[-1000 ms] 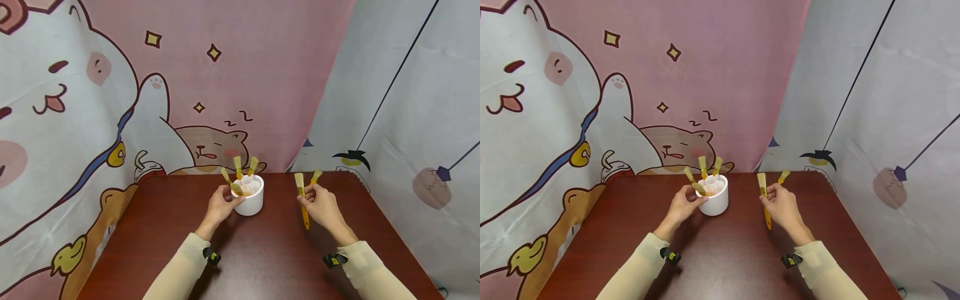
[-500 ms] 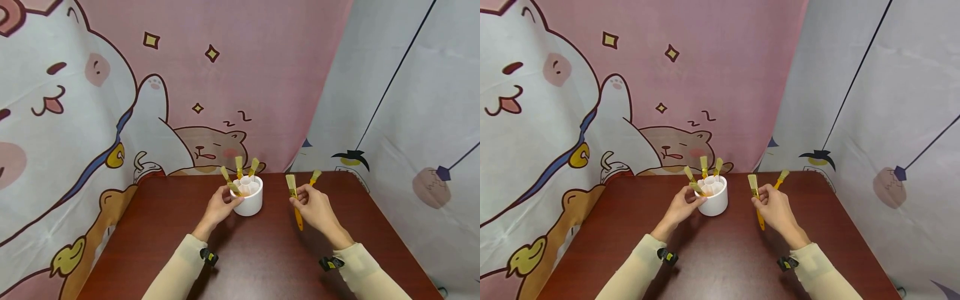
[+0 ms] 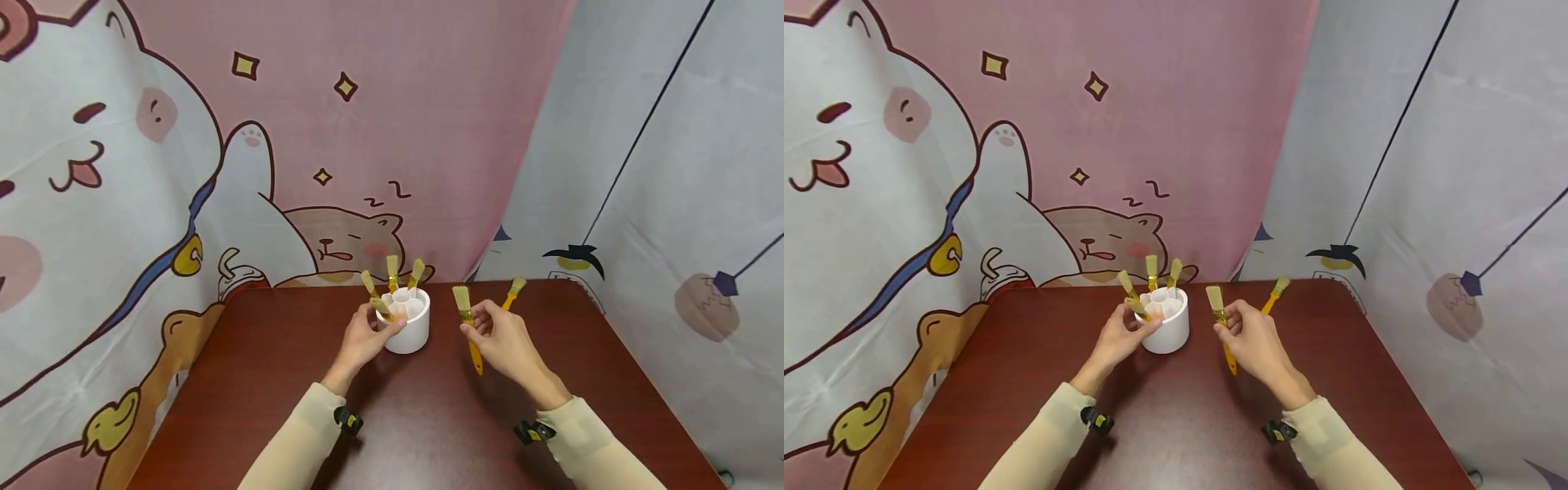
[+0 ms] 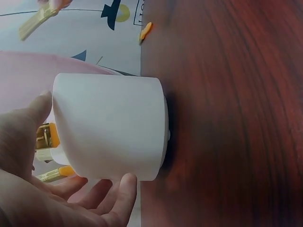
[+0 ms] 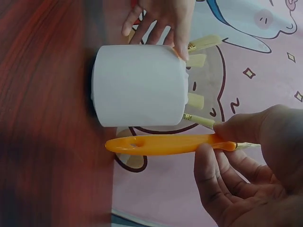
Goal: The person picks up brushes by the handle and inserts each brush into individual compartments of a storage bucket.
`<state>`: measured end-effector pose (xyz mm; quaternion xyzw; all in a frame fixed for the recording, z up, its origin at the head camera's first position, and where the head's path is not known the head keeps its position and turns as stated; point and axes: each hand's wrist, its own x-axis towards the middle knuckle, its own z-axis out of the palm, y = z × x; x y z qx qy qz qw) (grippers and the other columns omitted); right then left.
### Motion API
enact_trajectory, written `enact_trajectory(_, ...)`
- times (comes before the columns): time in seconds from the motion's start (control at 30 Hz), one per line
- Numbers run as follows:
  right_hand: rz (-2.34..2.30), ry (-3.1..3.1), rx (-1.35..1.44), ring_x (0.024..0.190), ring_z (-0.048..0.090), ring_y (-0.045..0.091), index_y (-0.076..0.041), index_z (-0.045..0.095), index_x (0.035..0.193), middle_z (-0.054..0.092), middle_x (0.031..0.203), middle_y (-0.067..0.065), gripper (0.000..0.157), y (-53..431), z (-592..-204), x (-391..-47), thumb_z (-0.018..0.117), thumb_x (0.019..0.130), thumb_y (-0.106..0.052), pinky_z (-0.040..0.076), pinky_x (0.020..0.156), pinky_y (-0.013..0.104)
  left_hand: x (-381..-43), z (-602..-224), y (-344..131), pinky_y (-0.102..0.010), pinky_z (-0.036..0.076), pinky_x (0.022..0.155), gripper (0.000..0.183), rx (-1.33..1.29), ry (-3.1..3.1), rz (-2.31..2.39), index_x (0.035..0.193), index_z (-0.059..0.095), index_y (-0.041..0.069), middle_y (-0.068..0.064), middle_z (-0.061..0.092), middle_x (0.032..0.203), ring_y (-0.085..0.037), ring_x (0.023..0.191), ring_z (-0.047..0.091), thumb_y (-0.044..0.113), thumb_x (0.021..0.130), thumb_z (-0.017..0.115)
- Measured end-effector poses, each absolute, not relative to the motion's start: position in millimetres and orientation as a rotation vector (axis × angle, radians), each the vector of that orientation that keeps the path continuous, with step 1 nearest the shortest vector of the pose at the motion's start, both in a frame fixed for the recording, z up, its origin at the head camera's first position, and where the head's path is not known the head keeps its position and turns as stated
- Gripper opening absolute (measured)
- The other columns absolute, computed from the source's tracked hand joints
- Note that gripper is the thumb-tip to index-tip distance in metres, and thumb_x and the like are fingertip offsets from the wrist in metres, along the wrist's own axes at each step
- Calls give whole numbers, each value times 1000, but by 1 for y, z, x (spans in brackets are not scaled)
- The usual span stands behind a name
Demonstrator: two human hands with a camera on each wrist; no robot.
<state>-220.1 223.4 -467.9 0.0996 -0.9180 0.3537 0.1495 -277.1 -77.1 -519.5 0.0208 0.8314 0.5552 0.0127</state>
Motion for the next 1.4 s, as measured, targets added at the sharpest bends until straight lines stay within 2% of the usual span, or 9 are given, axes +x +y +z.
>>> enact_trajectory(0.33, 1038, -2563, 386, 86, 76, 14, -6, 75, 118, 81, 100, 7, 26, 213, -457, -225, 93, 101, -14, 64, 77, 26, -279, -518, -78, -54, 67, 109, 87, 71, 2601, 1701, 161, 55, 3, -26, 66, 159, -42, 138, 77, 45, 97, 96)
enact_trajectory(0.67, 1088, -2471, 457, 86, 77, 16, -7, 73, 124, 81, 101, 6, 30, 195, -441, -238, 93, 103, -16, 64, 77, 24, -281, -519, -82, -54, 67, 110, 86, 110, 2573, 1670, 160, 55, 2, -25, 67, 160, -41, 139, 76, 45, 98, 96)
enact_trajectory(0.87, 1099, -2414, 495, 79, 74, 15, -9, 70, 114, 81, 93, 4, 25, 185, -433, -248, 91, 104, -17, 62, 73, 25, -281, -517, -81, -56, 66, 113, 85, 106, 2568, 1645, 160, 55, 2, -25, 67, 160, -41, 140, 76, 46, 99, 95)
enact_trajectory(1.03, 1121, -2388, 501, 82, 79, 16, -10, 68, 107, 85, 96, 5, 23, 178, -433, -256, 89, 106, -19, 64, 75, 28, -282, -516, -80, -59, 64, 114, 87, 109, 2561, 1633, 161, 54, 4, -24, 66, 162, -42, 142, 74, 49, 99, 94)
enact_trajectory(1.23, 1142, -2376, 506, 85, 80, 18, -10, 71, 109, 86, 99, 6, 21, 172, -436, -264, 88, 107, -22, 66, 78, 29, -281, -516, -81, -61, 63, 117, 87, 99, 2561, 1636, 162, 54, 2, -25, 64, 165, -45, 145, 73, 47, 99, 94)
enact_trajectory(1.4, 1173, -2350, 522, 89, 81, 21, -9, 71, 108, 86, 101, 7, 20, 168, -433, -269, 88, 107, -20, 68, 82, 35, -282, -515, -84, -61, 62, 119, 88, 89, 2558, 1642, 163, 53, 4, -24, 62, 168, -44, 147, 71, 49, 99, 93)
